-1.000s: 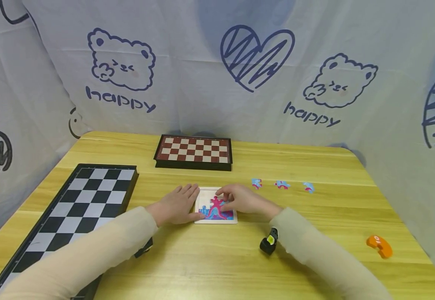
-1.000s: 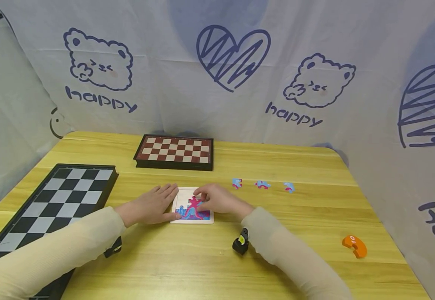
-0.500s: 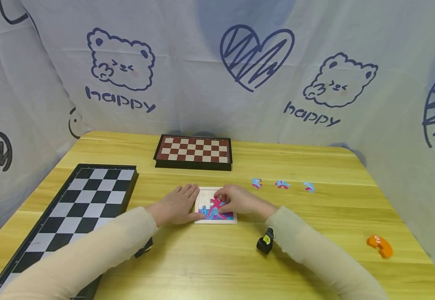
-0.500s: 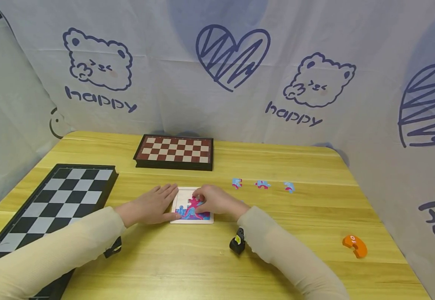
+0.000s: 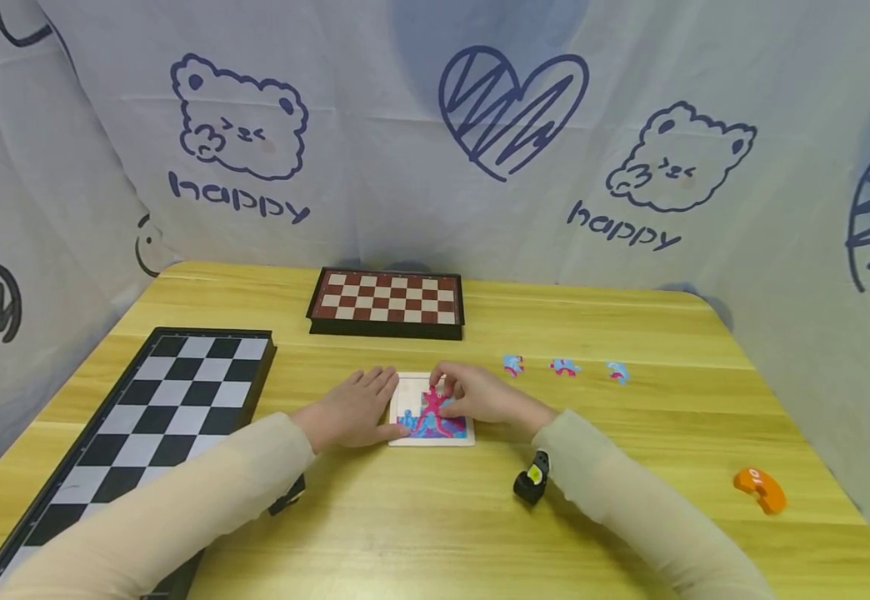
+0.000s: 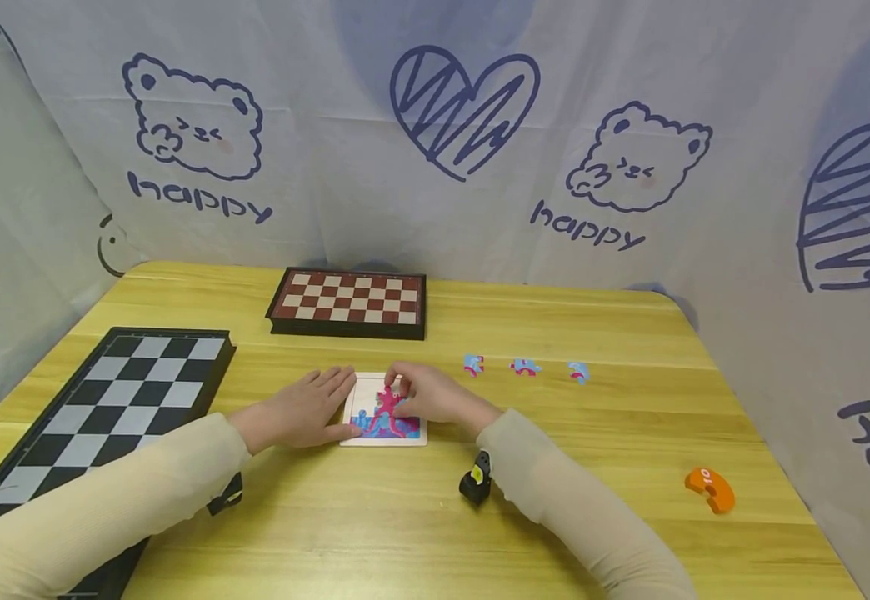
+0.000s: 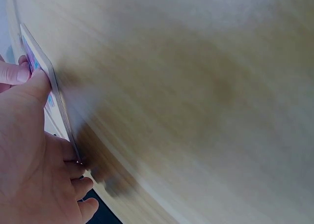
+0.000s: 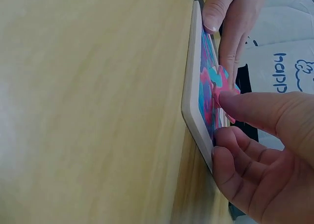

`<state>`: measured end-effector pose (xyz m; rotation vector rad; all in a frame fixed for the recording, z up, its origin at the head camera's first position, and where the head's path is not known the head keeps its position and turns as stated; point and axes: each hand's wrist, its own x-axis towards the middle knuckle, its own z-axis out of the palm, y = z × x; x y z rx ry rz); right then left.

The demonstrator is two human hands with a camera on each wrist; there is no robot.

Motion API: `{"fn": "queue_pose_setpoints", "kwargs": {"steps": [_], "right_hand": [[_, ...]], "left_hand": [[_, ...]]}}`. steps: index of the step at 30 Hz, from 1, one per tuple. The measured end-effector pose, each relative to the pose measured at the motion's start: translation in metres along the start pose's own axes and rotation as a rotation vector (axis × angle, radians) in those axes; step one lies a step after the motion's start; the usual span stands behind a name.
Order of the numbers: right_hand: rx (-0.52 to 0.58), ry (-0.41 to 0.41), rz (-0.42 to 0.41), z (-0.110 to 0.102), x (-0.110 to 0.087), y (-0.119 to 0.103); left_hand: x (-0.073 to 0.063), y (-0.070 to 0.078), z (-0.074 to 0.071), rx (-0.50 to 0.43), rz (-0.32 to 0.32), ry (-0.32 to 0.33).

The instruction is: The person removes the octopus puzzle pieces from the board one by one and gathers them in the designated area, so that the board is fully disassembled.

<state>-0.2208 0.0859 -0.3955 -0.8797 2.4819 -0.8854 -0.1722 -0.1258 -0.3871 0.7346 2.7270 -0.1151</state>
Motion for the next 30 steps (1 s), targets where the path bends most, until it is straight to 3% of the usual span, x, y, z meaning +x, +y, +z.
{"fn": "queue_pose_setpoints", "kwargs": {"steps": [15,30], "right_hand": [[0.230,0.049,0.036,-0.0001,-0.0015,0.0015],[0.302,0.083,0.100,-0.0048,-0.0041,0.0048]], "left_hand": [[0.0006,-0.0006,0.0022,-0.009,0.001,0.002],[-0.0002,-0.0005,0.0003,-0.008,0.017,0.014]]}}
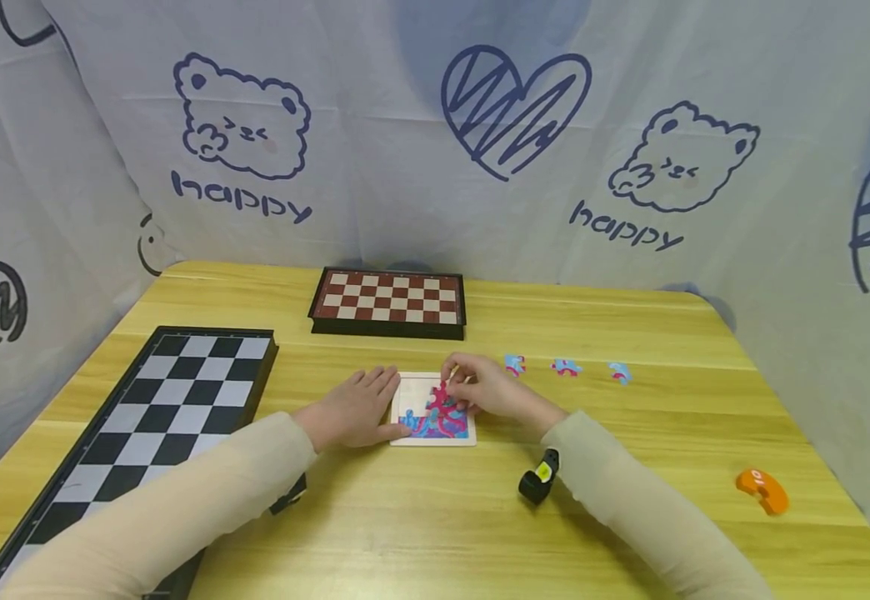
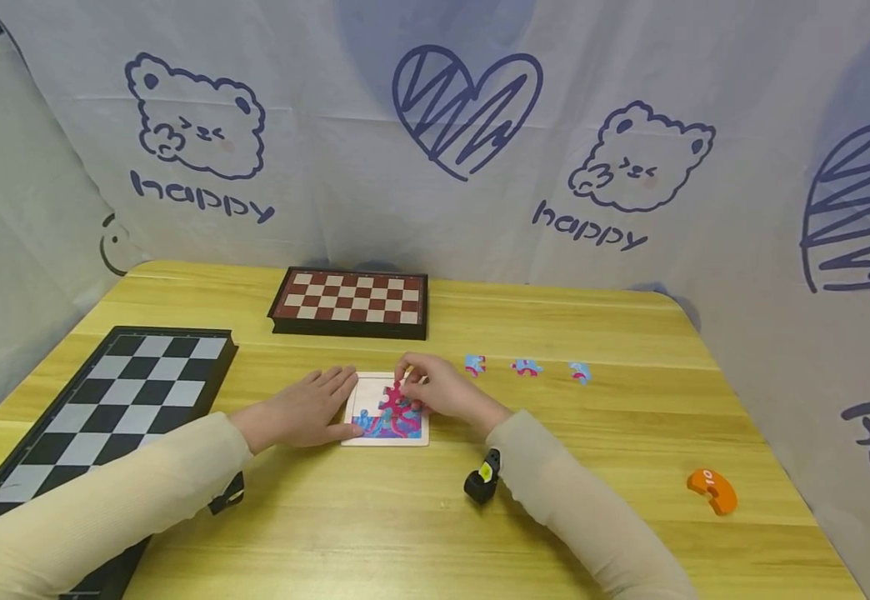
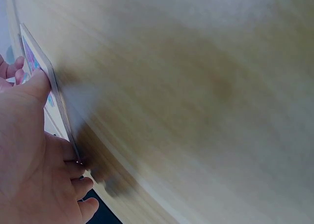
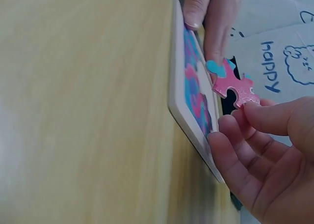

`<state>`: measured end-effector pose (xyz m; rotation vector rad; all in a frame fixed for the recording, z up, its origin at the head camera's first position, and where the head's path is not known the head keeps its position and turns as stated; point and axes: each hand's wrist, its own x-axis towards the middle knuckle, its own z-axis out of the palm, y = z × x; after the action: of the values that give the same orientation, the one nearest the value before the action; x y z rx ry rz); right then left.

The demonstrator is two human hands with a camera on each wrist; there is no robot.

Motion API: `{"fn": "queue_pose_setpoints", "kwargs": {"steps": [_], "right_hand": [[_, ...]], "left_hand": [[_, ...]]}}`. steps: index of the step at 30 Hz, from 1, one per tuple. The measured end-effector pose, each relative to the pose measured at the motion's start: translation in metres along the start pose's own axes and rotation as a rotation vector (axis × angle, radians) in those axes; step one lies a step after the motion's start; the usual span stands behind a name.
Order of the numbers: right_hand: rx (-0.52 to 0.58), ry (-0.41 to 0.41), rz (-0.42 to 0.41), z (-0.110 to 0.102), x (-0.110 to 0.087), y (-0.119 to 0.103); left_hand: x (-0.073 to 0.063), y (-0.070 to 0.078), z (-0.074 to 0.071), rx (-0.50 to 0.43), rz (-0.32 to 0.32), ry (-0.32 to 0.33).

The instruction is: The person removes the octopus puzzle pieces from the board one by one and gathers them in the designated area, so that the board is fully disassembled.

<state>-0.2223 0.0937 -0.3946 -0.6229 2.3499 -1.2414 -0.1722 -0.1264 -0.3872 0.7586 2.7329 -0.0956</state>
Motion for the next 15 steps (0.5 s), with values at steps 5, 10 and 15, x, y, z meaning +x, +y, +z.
{"fn": "queue_pose_setpoints", "kwargs": {"steps": [5,10,15], "right_hand": [[0.049,0.000,-0.017,-0.014,-0.007,0.005],[0.055,0.011,-0.045,-0.036,-0.022,0.015],[0.034,0.034,-0.041,-0.061,-0.037,0.028]], "left_hand": [[-0.001,-0.001,0.000,-0.009,0.008,0.000],[-0.002,0.000,-0.001,-0.004,0.007,-0.003],[-0.002,0.000,-0.002,-0.009,0.006,-0.010]]}}
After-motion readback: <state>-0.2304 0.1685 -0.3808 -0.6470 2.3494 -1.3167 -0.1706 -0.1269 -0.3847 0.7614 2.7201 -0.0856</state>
